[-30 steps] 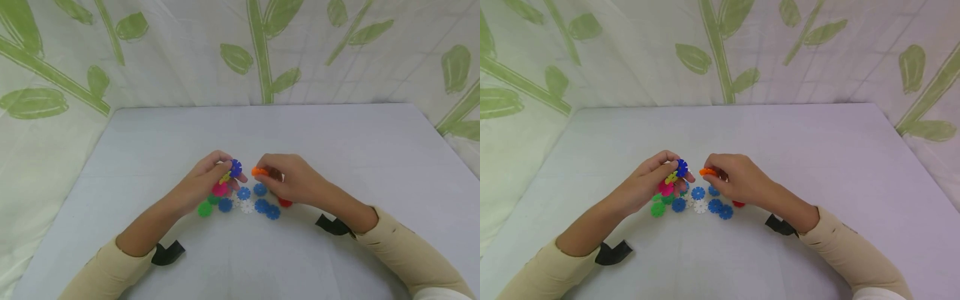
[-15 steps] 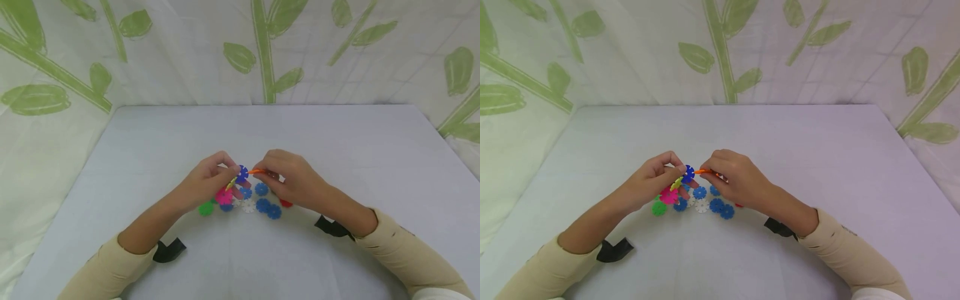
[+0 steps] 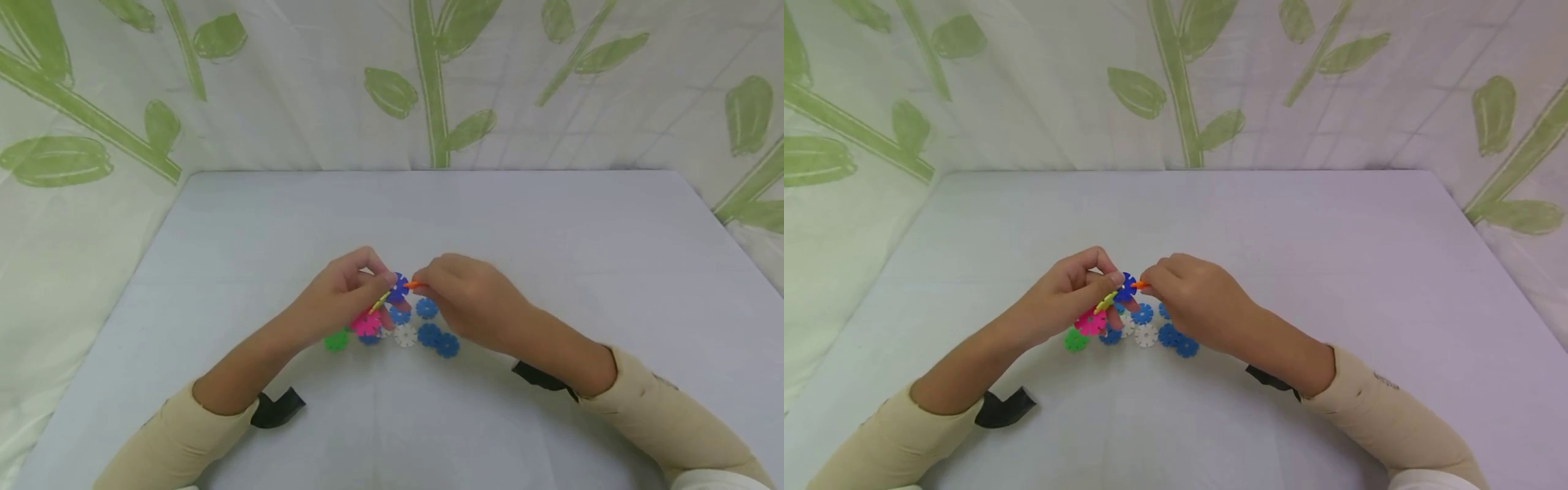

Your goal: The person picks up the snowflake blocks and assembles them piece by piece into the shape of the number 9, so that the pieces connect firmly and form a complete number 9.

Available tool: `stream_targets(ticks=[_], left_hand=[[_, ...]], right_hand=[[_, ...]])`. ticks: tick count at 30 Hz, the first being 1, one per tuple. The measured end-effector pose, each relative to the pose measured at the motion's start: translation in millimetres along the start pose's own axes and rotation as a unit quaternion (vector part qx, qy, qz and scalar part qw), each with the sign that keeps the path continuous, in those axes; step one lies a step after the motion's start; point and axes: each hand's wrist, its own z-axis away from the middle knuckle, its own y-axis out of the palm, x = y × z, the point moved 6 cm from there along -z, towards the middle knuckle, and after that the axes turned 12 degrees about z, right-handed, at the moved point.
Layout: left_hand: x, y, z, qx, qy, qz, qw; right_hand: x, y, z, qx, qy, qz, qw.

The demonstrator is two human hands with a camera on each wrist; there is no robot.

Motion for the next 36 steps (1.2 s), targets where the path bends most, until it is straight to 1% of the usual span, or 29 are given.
stream_targets(ticks=[3, 6, 9, 11, 13, 17, 19, 22, 24, 28, 29, 31, 33, 35, 36], left_hand=[[-0.8, 2.7, 1.2, -0.009, 0.001, -0.009, 0.9999], [-2.4, 9.1, 4.3, -0.014, 0.000, 0.003, 0.9999], [-6.7, 18.1, 7.3, -0.012, 0.012, 0.020, 0.9997], [-10.0, 23.1, 8.3, -0.008, 0.024, 0.030, 0.9992], [-11.6, 24.9, 8.0, -0.009, 0.032, 0.032, 0.9989], [-12.7, 22.5, 6.4, -0.012, 0.029, 0.039, 0.9987], [-11.8, 21.0, 5.5, -0.004, 0.021, 0.041, 0.9989], [-8.0, 19.9, 4.9, 0.015, 0.001, 0.039, 0.9991], [-5.1, 19.6, 5.1, 0.026, -0.014, 0.028, 0.9992], [-1.0, 19.3, 5.2, 0.038, -0.030, 0.018, 0.9987], [-0.3, 19.4, 4.6, 0.040, -0.030, 0.017, 0.9986], [1.2, 19.3, 3.4, 0.040, -0.027, 0.017, 0.9987], [1.8, 18.4, 2.7, 0.031, -0.029, 0.014, 0.9990], [1.8, 17.0, 2.6, 0.019, -0.030, 0.024, 0.9991], [1.7, 16.3, 3.1, 0.012, -0.034, 0.033, 0.9988]], right_hand=[[6.6, -3.1, 0.9, -0.010, -0.008, 0.036, 0.9993], [12.8, -8.4, 3.0, -0.031, -0.013, 0.052, 0.9981], [18.7, -14.6, 5.2, -0.064, -0.022, 0.068, 0.9954], [21.3, -17.6, 5.9, -0.079, -0.025, 0.073, 0.9939], [21.3, -19.5, 5.7, -0.089, -0.026, 0.072, 0.9931], [14.3, -20.1, 2.5, -0.081, -0.019, 0.044, 0.9956], [9.4, -19.9, 0.4, -0.074, -0.014, 0.026, 0.9968], [4.7, -20.2, -1.6, -0.070, -0.009, 0.004, 0.9975], [3.5, -19.5, -2.6, -0.068, -0.008, -0.002, 0.9977], [2.7, -17.3, -3.4, -0.065, -0.007, -0.014, 0.9978], [2.2, -16.5, -3.5, -0.064, -0.008, -0.017, 0.9978], [0.6, -14.7, -3.5, -0.058, -0.009, -0.022, 0.9980], [-4.6, -11.0, -4.2, -0.048, -0.004, -0.028, 0.9985], [-13.4, -5.0, -5.8, -0.019, 0.014, -0.048, 0.9986], [-18.9, -1.1, -6.5, 0.003, 0.026, -0.056, 0.9981]])
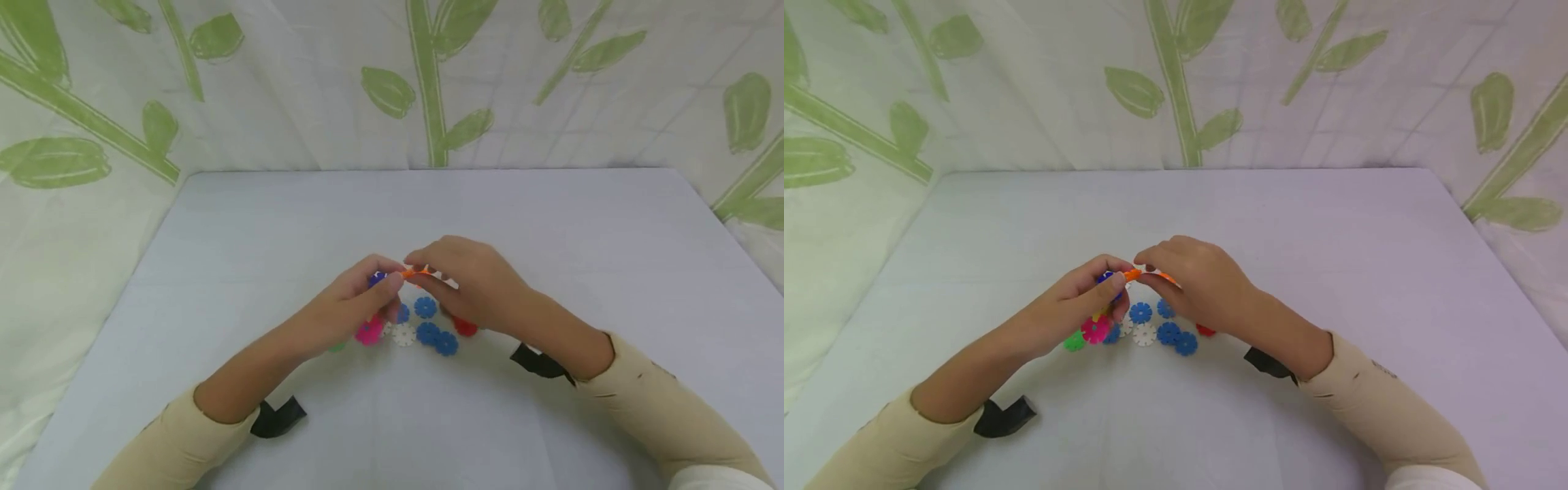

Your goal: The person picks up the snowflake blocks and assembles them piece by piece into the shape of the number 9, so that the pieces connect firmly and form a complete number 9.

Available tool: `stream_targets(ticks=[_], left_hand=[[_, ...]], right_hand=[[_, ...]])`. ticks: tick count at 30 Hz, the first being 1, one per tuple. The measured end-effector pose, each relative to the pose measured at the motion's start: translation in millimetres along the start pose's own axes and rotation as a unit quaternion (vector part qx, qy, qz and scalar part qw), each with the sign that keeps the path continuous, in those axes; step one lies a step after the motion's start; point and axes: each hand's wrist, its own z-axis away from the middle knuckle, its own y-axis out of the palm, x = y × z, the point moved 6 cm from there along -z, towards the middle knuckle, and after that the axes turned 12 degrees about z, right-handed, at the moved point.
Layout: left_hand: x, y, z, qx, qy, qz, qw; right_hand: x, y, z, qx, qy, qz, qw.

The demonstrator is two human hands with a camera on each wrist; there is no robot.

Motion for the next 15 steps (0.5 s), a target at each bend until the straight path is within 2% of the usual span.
stream_targets(ticks=[2, 4, 7, 9, 10, 12, 15], left_hand=[[-0.1, -1.4, 1.1, -0.010, -0.007, 0.020, 0.9997], [-0.1, -1.6, 1.6, -0.013, -0.013, 0.043, 0.9989], [-0.5, -1.2, 1.2, -0.015, -0.013, 0.061, 0.9979], [-0.5, -1.2, 0.8, -0.018, -0.012, 0.068, 0.9974], [-0.8, -1.3, 0.5, -0.019, -0.009, 0.071, 0.9973], [-1.2, -1.3, 0.3, -0.021, -0.008, 0.077, 0.9968], [-1.5, -1.2, -0.2, -0.024, -0.009, 0.086, 0.9960]], right_hand=[[-13.6, 9.3, -1.6, 0.064, 0.039, -0.015, 0.9971], [-28.1, 23.1, -0.3, 0.152, 0.090, -0.018, 0.9842], [-45.1, 46.3, 6.0, 0.280, 0.143, 0.014, 0.9491], [-52.6, 60.4, 9.8, 0.340, 0.155, 0.042, 0.9267], [-55.1, 65.8, 10.9, 0.357, 0.155, 0.051, 0.9196], [-57.7, 73.1, 10.7, 0.375, 0.150, 0.065, 0.9125], [-60.7, 78.7, 7.6, 0.374, 0.145, 0.071, 0.9133]])
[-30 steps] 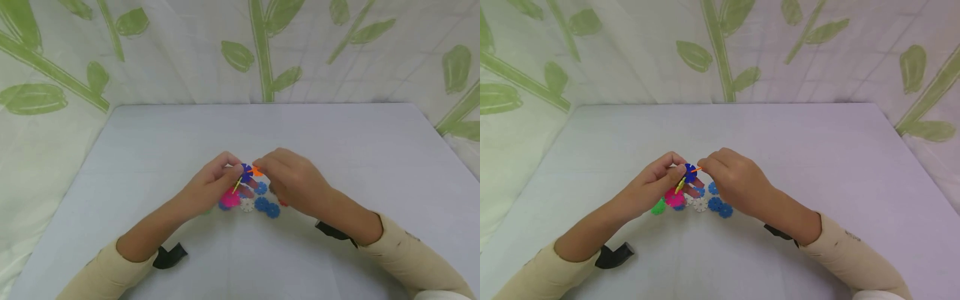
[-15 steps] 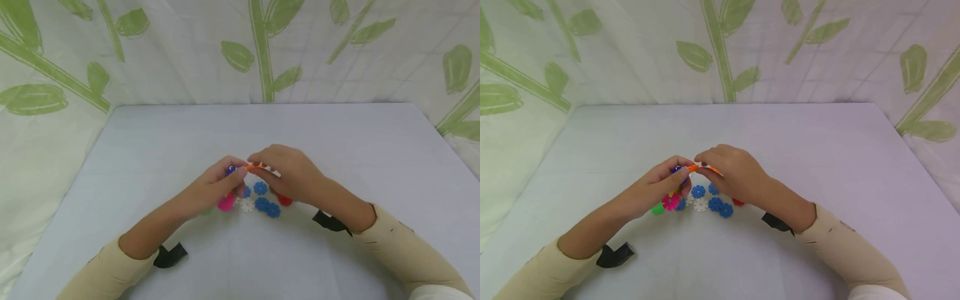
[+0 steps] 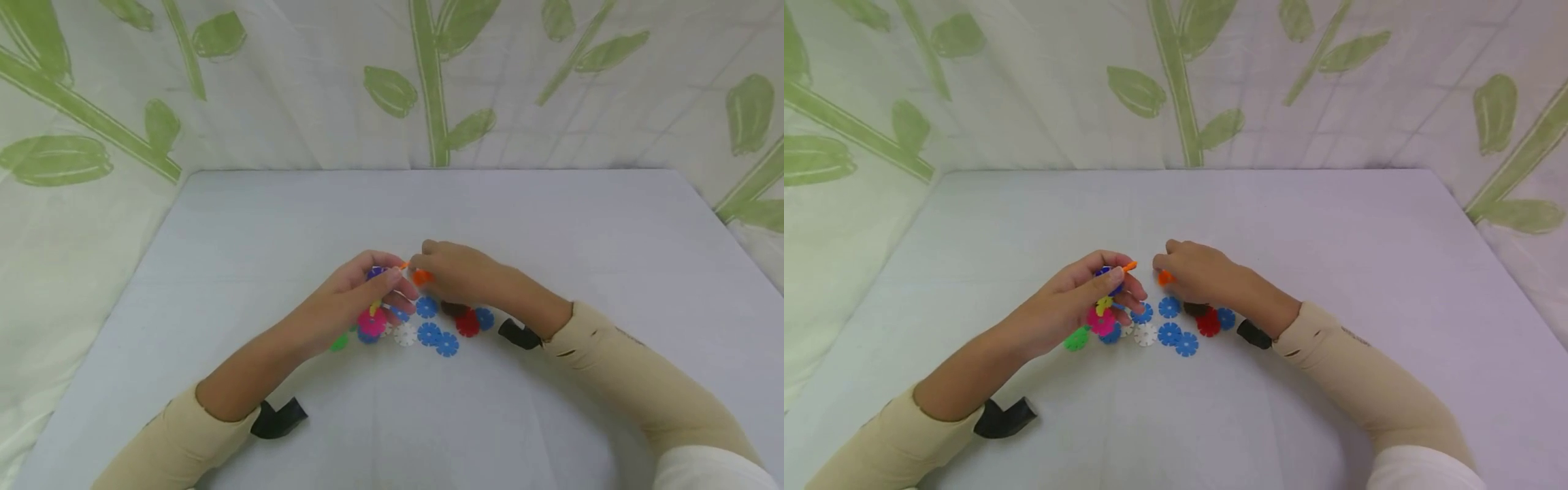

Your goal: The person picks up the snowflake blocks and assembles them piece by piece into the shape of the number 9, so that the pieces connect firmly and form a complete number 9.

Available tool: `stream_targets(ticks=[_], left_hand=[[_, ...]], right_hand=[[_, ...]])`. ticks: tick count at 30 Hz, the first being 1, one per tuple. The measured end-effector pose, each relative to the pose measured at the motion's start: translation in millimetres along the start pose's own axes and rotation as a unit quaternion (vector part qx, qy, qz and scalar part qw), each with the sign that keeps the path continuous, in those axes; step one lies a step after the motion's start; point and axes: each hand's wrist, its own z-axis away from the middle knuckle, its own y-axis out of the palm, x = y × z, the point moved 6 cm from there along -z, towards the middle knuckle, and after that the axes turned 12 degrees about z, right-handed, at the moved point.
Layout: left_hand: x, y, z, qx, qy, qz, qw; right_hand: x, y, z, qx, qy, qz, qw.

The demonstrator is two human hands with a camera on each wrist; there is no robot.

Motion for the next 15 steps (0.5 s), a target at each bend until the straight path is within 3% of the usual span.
stream_targets(ticks=[4, 11, 15], left_hand=[[0.3, 0.2, 0.3, 0.000, -0.009, 0.015, 0.9999], [0.9, 0.1, 1.2, 0.012, -0.028, 0.034, 0.9990], [1.8, -1.8, 1.5, 0.012, -0.039, 0.033, 0.9986]], right_hand=[[-2.8, 0.6, -7.9, 0.009, 0.010, -0.033, 0.9994], [-10.4, 5.4, -13.2, 0.075, 0.073, -0.100, 0.9895], [-10.9, 6.2, -10.7, 0.080, 0.082, -0.132, 0.9847]])
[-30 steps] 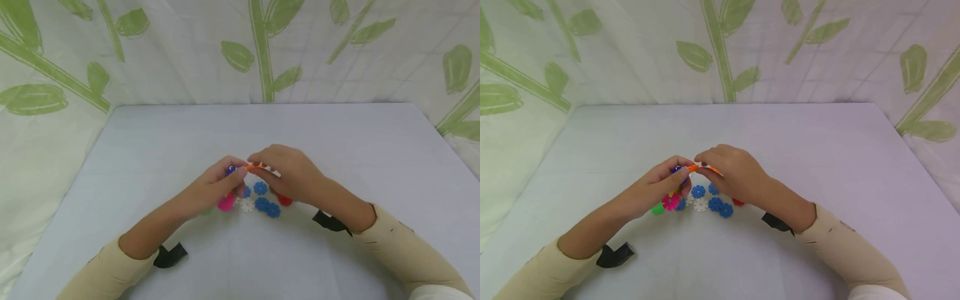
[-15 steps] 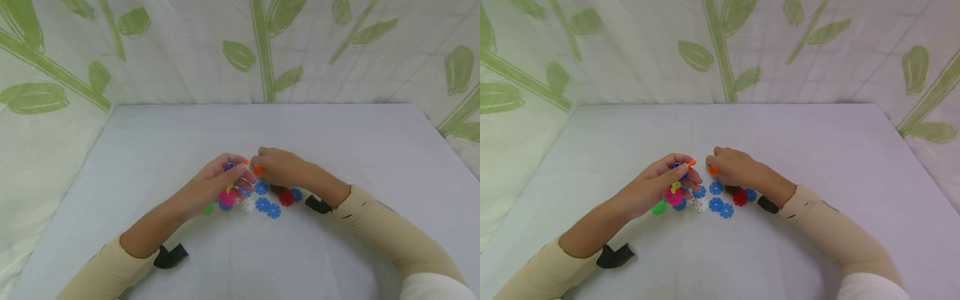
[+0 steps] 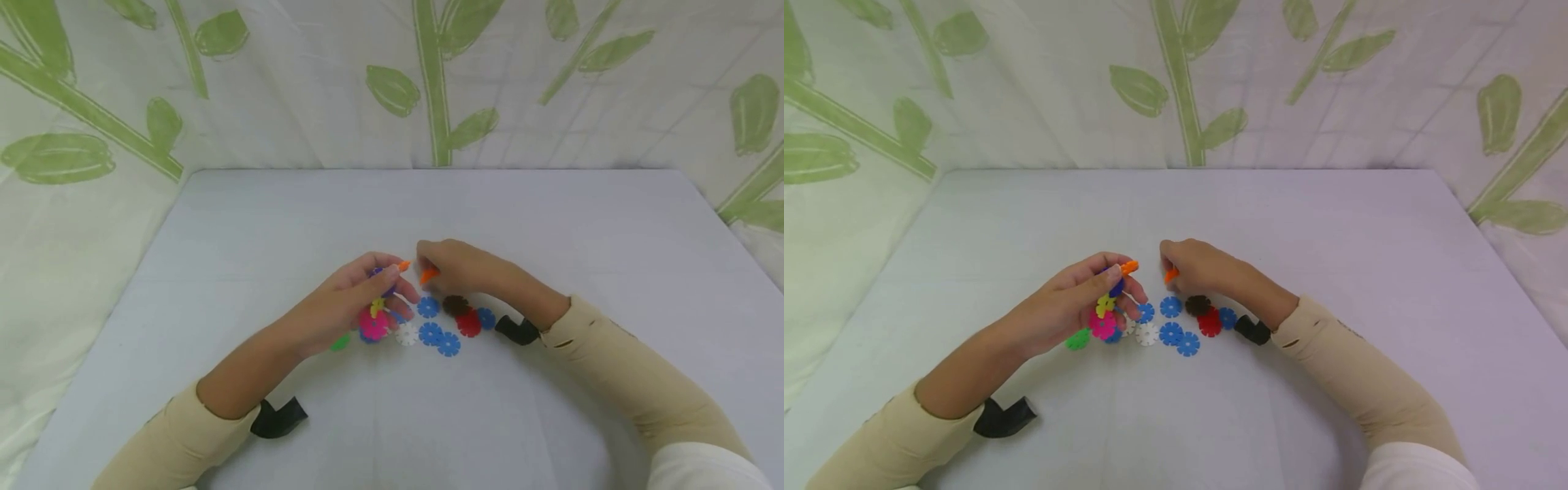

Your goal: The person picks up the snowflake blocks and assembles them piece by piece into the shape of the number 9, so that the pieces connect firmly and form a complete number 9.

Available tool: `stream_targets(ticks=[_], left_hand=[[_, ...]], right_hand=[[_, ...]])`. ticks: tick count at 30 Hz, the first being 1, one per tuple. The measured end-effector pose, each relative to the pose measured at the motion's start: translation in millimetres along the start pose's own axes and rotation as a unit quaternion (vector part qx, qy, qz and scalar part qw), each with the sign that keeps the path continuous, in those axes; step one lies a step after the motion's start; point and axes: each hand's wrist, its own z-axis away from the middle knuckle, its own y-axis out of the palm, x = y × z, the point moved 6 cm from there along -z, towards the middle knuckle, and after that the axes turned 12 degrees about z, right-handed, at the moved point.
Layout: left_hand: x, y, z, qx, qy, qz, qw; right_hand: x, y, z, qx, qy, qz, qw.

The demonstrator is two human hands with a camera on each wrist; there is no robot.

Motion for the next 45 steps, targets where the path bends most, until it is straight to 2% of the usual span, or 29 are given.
stream_targets(ticks=[5, 11, 14, 17, 19, 26, 35, 38, 41, 45], left_hand=[[1.2, -1.4, -0.3, -0.009, -0.013, 0.019, 0.9997], [2.6, -3.0, -1.5, -0.012, -0.015, 0.025, 0.9995], [3.7, -6.7, -2.1, -0.020, -0.012, -0.005, 0.9997], [4.0, -9.5, -2.5, -0.023, -0.006, -0.044, 0.9987], [3.3, -9.6, -2.5, -0.021, 0.003, -0.066, 0.9976], [-1.3, -4.4, -1.2, -0.004, 0.043, -0.090, 0.9950], [0.8, -2.0, -1.9, -0.017, 0.044, -0.102, 0.9936], [0.4, -0.2, -1.9, -0.012, 0.057, -0.113, 0.9918], [-0.4, 1.5, -1.5, -0.004, 0.068, -0.125, 0.9897], [-2.1, 4.2, -1.8, 0.011, 0.082, -0.125, 0.9887]], right_hand=[[-2.8, -2.4, 4.3, -0.039, -0.037, -0.039, 0.9978], [-2.2, -18.1, 17.8, -0.091, -0.098, -0.068, 0.9888], [0.9, -28.8, 32.0, -0.094, -0.118, -0.125, 0.9806], [6.2, -38.1, 48.3, -0.097, -0.139, -0.186, 0.9678], [10.7, -42.6, 58.2, -0.104, -0.156, -0.208, 0.9601], [22.4, -50.6, 83.7, -0.153, -0.204, -0.208, 0.9444], [29.5, -49.4, 93.5, -0.181, -0.240, -0.228, 0.9261], [32.6, -48.3, 95.1, -0.178, -0.246, -0.233, 0.9238], [34.4, -46.5, 96.7, -0.171, -0.239, -0.238, 0.9256], [35.8, -42.7, 99.5, -0.159, -0.234, -0.257, 0.9241]])
